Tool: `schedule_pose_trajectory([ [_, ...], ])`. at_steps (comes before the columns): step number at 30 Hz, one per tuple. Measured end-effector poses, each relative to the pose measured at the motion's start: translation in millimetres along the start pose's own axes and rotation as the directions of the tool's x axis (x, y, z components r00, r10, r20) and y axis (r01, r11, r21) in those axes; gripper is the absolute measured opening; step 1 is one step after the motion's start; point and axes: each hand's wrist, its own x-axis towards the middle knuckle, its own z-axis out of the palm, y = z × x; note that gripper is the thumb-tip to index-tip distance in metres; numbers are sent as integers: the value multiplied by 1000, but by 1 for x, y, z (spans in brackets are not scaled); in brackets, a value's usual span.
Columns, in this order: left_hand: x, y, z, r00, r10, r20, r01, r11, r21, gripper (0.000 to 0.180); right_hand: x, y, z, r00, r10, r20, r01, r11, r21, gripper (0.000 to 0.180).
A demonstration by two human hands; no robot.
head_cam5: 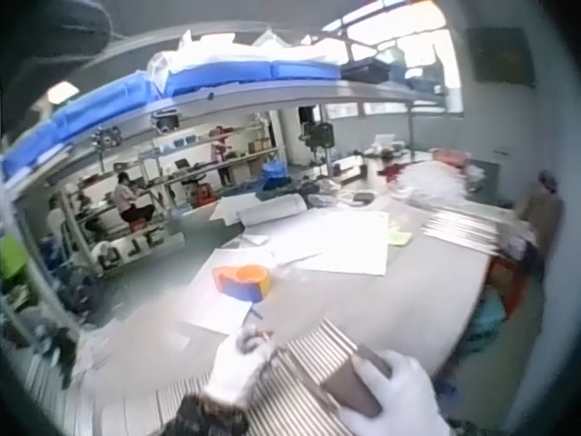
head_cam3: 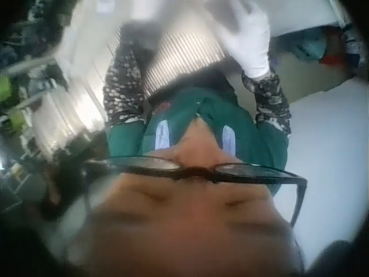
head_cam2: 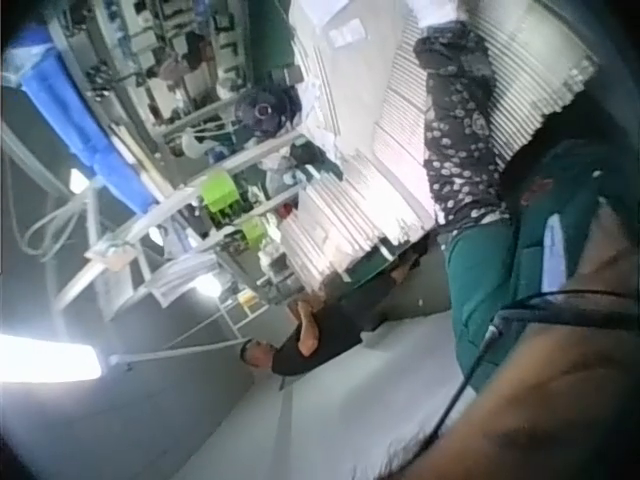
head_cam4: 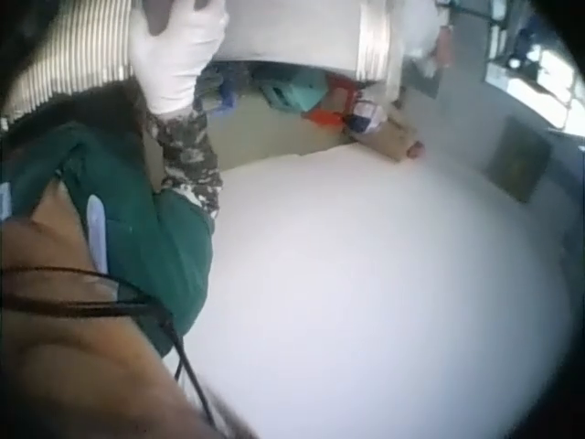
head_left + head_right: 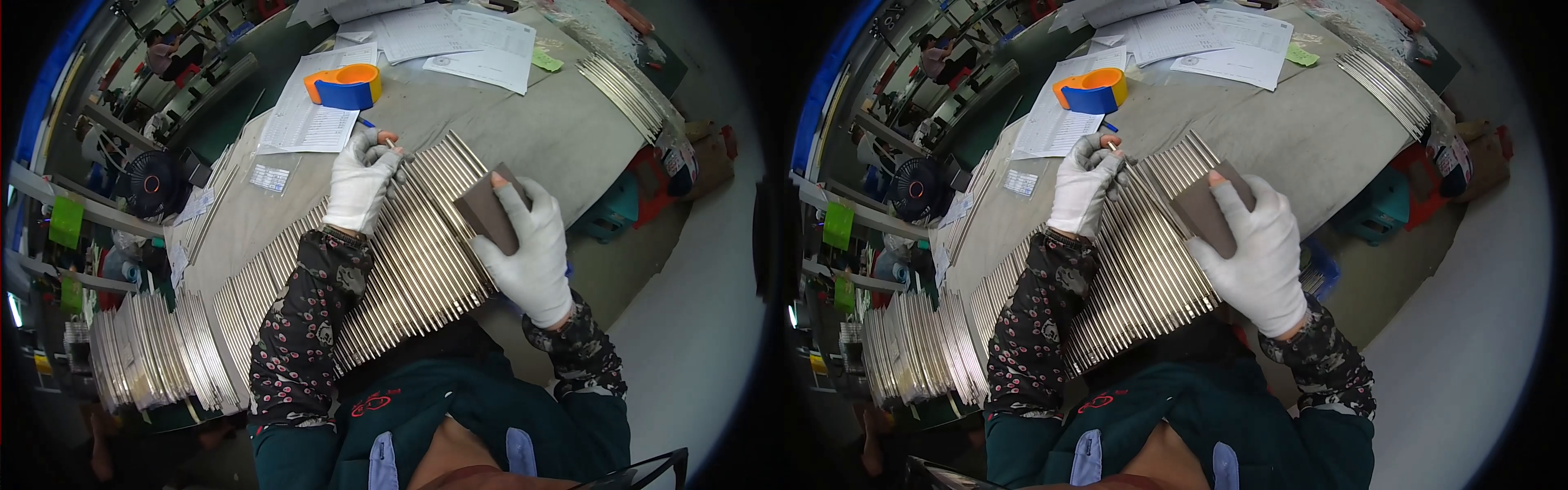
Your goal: Sanding and aligning thin metal rods on a workbench.
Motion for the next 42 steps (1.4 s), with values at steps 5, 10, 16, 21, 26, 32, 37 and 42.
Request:
schedule_pose_trajectory([
  [5, -2, 1, 2, 998, 59, 1, -59, 997, 54, 18, 16, -21, 23, 989, -148, -7, 147, 984, -105, 61],
  [10, 0, -3, 0, 997, 80, -2, -80, 996, 29, 17, 23, -4, 19, 999, -25, -30, 21, 989, -146, 61],
  [16, 5, -9, -3, 993, 115, -21, -113, 990, 80, 17, 41, 18, 22, 990, 128, 59, -104, 946, -308, 58],
  [21, 0, -5, -2, 995, 104, -6, -103, 994, 36, 19, 22, -20, 24, 980, -195, 31, 198, 967, -158, 61],
  [26, 0, -6, 0, 996, 86, -19, -86, 996, 23, 19, 25, -7, 23, 994, -109, -27, 100, 969, -227, 57],
  [32, 3, -8, -2, 994, 92, -61, -87, 994, 73, 19, 38, 9, 23, 973, 172, 152, -122, 948, -293, 61],
  [37, 0, -11, -3, 995, 86, -41, -82, 993, 82, 19, 27, 3, 23, 986, -163, 40, 167, 962, -214, 56],
  [42, 8, -18, -6, 998, 34, -60, -26, 992, 121, 19, 21, 40, 10, 998, 23, -53, -35, 968, -248, 55],
])
